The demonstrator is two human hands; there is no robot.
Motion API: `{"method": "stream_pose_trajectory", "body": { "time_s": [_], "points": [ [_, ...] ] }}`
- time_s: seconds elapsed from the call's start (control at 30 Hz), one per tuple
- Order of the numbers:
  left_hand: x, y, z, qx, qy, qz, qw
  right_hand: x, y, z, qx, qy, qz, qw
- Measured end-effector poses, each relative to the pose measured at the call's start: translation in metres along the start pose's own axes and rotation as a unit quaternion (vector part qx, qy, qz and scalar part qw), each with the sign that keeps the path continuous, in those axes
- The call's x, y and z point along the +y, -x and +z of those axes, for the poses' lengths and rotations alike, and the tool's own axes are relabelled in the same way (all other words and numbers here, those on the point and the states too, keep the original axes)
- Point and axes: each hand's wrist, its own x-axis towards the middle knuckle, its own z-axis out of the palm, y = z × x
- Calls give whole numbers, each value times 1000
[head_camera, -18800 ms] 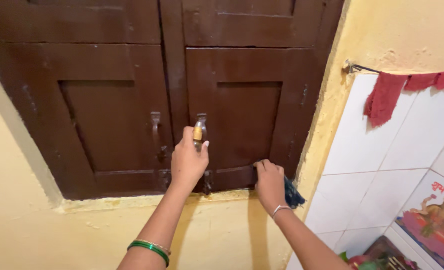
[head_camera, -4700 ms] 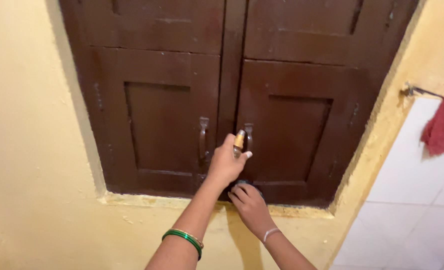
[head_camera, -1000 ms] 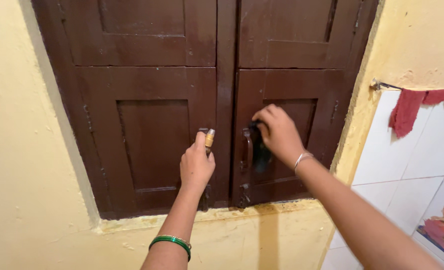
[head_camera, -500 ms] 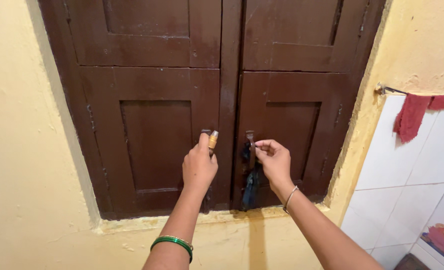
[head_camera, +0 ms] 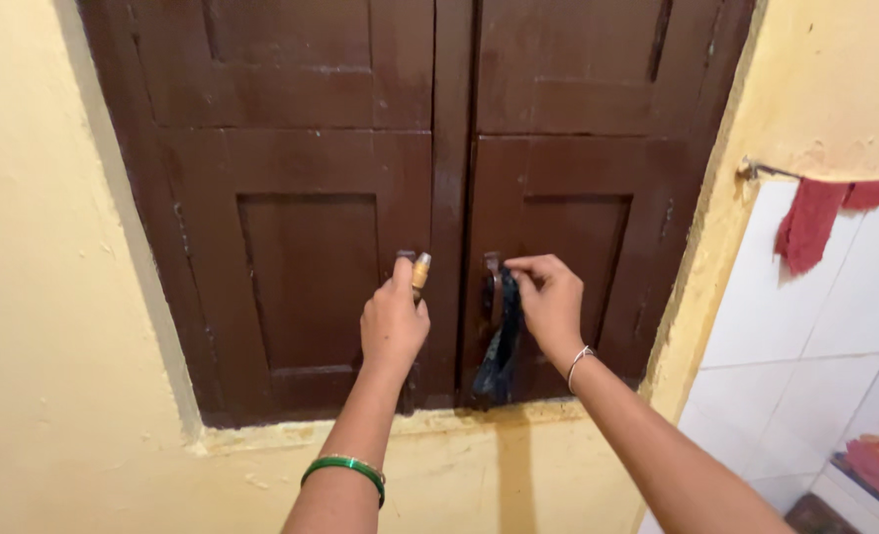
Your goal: The person sprays a liquid cleaner onto a brown wooden cabinet and wipes the surface with a dark cloth. They open the cabinet doors to clean the interior frame and edges, then close the doors and continue wiping the exterior panels and handles.
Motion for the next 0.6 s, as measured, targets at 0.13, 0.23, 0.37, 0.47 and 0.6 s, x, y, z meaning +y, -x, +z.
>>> {"method": "stream_pose_trajectory", "body": {
  "time_s": [0.13,0.23,0.37,0.47,0.6],
  "points": [
    [0,0,1,-1,6,5,1000,-7,-2,13,52,-2,42,998],
    [-1,-1,1,0,0,6,1000,-6,24,12,22,32,-4,999],
    [-1,0,2,-5,4,6,1000,-2,63,4,-17,84,-79,993],
    [0,0,1,3,-1,4,1000,-3,74,5,-3,65,-70,995],
    [0,-1,0,-16,6,-2,1000,-4,80,9,-22,-1,41,999]
  ]
}}
